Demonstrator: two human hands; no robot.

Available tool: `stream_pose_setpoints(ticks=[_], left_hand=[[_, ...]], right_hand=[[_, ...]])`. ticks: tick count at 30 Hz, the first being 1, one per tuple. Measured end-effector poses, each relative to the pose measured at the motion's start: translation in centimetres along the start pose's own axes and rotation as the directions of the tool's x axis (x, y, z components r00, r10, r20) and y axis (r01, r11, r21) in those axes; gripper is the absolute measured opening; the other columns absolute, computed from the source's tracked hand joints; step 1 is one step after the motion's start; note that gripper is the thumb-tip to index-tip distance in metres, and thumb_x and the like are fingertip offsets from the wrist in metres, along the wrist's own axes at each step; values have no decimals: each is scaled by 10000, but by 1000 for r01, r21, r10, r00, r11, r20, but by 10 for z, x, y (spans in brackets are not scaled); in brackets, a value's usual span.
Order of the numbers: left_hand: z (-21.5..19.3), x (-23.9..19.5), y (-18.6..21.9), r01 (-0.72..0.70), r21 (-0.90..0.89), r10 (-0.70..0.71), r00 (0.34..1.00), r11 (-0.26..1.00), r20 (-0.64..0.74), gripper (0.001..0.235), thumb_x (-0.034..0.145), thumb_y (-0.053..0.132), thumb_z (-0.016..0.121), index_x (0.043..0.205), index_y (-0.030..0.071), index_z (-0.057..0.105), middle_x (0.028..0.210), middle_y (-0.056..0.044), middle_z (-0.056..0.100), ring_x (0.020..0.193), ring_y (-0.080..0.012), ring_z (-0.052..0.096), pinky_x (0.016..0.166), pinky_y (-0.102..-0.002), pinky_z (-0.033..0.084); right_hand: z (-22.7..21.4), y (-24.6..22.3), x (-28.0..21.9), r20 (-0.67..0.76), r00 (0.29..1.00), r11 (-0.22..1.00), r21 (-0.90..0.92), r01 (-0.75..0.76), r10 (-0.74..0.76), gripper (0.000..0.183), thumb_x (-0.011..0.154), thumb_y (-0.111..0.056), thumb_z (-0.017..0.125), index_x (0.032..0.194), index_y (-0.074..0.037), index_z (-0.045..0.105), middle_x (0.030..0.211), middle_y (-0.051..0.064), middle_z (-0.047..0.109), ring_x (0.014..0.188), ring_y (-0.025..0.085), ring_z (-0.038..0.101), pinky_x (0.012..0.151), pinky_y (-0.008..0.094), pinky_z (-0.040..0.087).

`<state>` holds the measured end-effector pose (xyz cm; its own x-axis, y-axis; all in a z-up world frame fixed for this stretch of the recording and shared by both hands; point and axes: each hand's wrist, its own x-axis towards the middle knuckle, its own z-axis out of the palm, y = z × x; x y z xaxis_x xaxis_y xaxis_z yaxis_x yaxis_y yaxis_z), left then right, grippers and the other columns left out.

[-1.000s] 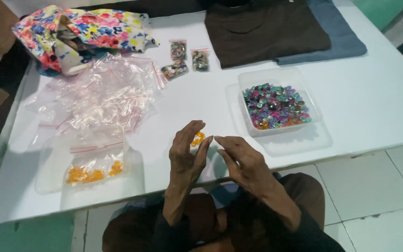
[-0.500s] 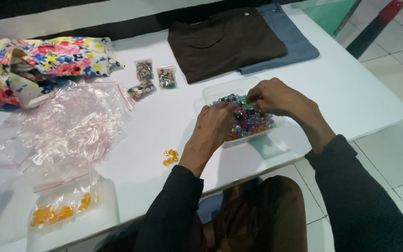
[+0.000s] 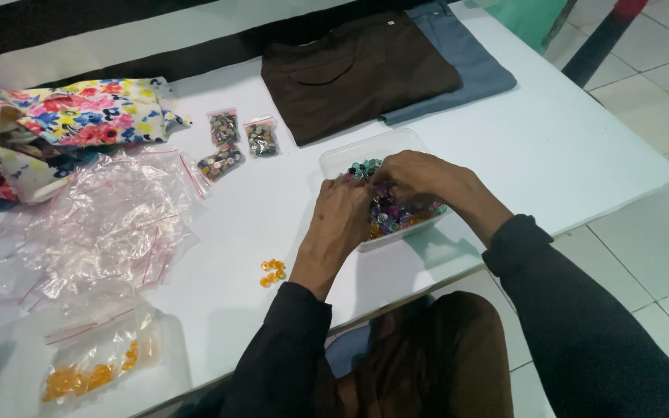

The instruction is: Sorting and packaging small beads into plastic bags

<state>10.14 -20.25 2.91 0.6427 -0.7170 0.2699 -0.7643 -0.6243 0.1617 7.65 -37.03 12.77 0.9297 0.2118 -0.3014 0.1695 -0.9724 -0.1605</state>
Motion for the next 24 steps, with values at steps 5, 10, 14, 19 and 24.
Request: stream_pose_setpoints(ticks=[5,10,14,19,24], left_hand=[[-52,-12,20,22,175,-23,1000,984,1,258,822,121,647,1027,189,787,895,-66,767,1004,-295,700,1129,-628,249],[-43,-14,10,95,26,-95,995,995,24,291,835,132,642,1115,127,721,973,-132,754,1063,-352,692,1145,-640,242],[-35,-15,10,99,-118,-99,995,988,-1,291,877,134,575,1150,101,668,1051,-165,726,1128,-404,665,1135,-574,350],[1,-7,-5,111,-168,-113,994,980,-6,404,807,127,630,1210,90,618,1156,-172,687,1190,-407,622,1154,-573,354],[8,-7,-8,129,-199,-131,991,971,1,469,764,106,642,1230,92,595,1158,-157,666,1224,-401,594,1177,-579,335]], right_hand=[[7,19,0,11,997,991,-114,-75,77,248,778,-123,744,1016,-64,776,904,194,771,905,399,761,721,475,623],[-14,15,-6,-22,993,987,-114,-116,114,238,718,-124,802,938,-36,778,825,213,761,853,421,764,681,495,621],[-9,12,18,-79,996,998,-32,-53,50,249,777,-88,689,966,61,752,889,296,751,908,482,742,706,570,601],[-3,3,30,-56,996,996,57,-66,69,294,803,-112,692,1049,29,770,970,290,752,998,484,721,816,564,589],[-14,11,31,36,999,998,50,-42,40,314,805,-216,728,1077,-77,798,1061,228,773,1125,461,690,950,559,563]])
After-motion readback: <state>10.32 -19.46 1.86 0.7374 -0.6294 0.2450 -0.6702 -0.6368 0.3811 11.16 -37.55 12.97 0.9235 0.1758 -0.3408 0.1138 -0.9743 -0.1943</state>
